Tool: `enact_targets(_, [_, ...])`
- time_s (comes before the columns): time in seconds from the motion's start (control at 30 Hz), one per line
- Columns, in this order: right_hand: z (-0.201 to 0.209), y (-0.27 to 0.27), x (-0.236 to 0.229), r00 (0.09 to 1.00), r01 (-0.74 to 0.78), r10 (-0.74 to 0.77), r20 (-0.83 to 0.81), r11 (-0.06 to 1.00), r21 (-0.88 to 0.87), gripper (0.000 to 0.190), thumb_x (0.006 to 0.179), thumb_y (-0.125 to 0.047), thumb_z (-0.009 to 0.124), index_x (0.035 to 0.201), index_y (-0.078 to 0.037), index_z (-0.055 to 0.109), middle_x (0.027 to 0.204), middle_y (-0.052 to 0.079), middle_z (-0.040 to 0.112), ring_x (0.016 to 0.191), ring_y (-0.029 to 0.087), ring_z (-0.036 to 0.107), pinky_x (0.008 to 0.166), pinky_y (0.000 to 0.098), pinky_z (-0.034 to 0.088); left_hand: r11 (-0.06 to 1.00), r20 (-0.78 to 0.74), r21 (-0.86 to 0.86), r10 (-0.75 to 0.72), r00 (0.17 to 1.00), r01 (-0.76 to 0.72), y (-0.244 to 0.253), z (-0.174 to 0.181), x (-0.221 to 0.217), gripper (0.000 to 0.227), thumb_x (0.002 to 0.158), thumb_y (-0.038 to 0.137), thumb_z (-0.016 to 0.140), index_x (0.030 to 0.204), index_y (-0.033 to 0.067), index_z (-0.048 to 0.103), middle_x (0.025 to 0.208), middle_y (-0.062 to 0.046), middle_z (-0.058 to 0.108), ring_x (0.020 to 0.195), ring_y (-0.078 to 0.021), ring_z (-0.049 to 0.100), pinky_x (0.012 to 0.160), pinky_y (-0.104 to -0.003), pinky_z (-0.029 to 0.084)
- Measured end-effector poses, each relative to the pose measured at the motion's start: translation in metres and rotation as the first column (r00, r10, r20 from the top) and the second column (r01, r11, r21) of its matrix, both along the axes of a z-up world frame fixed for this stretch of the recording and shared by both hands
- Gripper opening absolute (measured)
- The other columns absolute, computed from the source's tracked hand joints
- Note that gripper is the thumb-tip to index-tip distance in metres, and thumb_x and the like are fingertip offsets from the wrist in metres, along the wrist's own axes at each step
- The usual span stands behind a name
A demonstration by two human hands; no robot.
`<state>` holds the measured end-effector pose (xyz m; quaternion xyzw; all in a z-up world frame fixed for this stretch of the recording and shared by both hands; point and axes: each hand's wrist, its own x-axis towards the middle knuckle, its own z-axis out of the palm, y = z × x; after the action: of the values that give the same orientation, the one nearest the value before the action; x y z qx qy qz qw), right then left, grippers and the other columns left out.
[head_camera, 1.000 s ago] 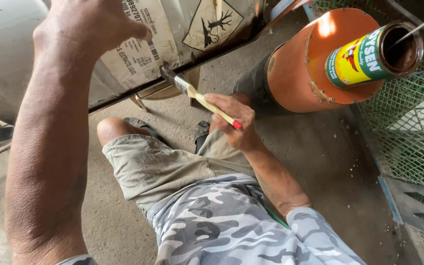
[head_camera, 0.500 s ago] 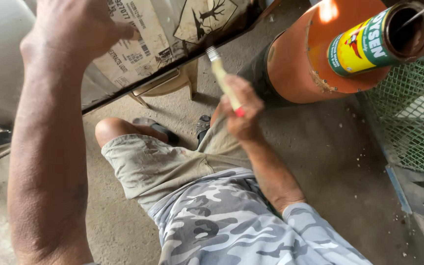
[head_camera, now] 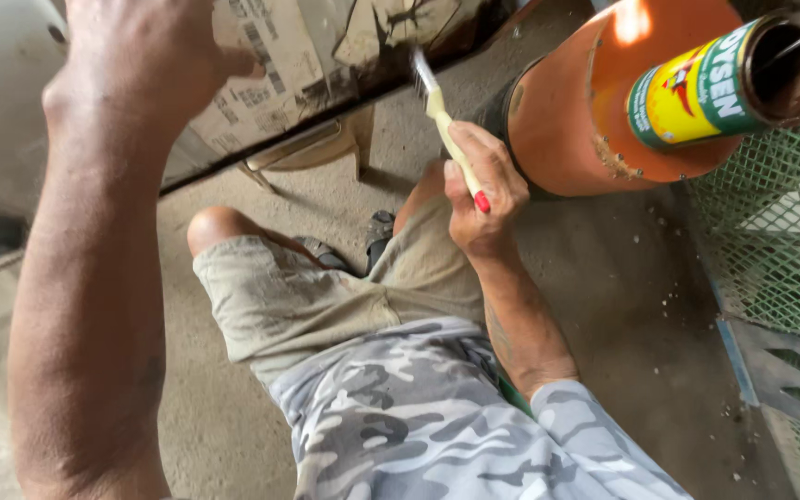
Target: The person paints a metal frame using a brush and dark paint from a can. They repeatedly dip the brush into the paint can and apply paint to various sections of the frame, including vertical bars and horizontal supports.
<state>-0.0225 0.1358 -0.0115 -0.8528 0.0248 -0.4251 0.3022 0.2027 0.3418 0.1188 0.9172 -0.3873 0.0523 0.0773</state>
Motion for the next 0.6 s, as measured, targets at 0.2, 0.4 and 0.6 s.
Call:
enact_targets(0.2, [-0.018, 0.036, -0.006, 0.948, -0.295, 0.296, -0.118, 0.955, 0.02, 0.029, 0.112, -0.019, 0.058, 0.129, 0.003, 0.064, 0.126, 0.021, 0.067, 0.105, 0.025, 0.075, 0.08, 0.0358, 0.068, 0.981, -0.19, 0.066, 0.192, 0.963, -0.183, 0.0, 0.012, -0.014, 0.064, 0.088, 0.045, 0.086, 0.136, 0.0078, 0.064, 0.107, -0.018, 0.07, 0.092, -0.0362, 0.069, 0.068, -0.054, 0.057])
enact_targets(0.4, [-0.017, 0.026, -0.01, 0.961, -0.275, 0.276, -0.011, 0.96, 0.056, 0.021, 0.106, -0.008, 0.063, 0.126, -0.001, 0.068, 0.126, 0.021, 0.069, 0.105, 0.027, 0.077, 0.08, 0.0322, 0.066, 0.932, -0.333, 0.149, 0.361, 0.871, -0.33, -0.003, 0.025, -0.02, 0.056, 0.09, 0.049, 0.082, 0.133, 0.0156, 0.066, 0.108, -0.014, 0.072, 0.096, -0.0337, 0.069, 0.071, -0.055, 0.057])
enact_targets(0.6, [-0.017, 0.023, -0.009, 0.99, -0.125, 0.118, -0.079, 0.988, -0.089, 0.026, 0.111, -0.012, 0.06, 0.134, 0.0, 0.064, 0.131, 0.015, 0.065, 0.108, 0.025, 0.072, 0.083, 0.0386, 0.067, 0.919, -0.333, 0.159, 0.395, 0.856, -0.361, -0.003, 0.019, -0.019, 0.048, 0.092, 0.05, 0.08, 0.125, 0.0154, 0.071, 0.096, -0.016, 0.073, 0.081, -0.0321, 0.071, 0.066, -0.053, 0.058])
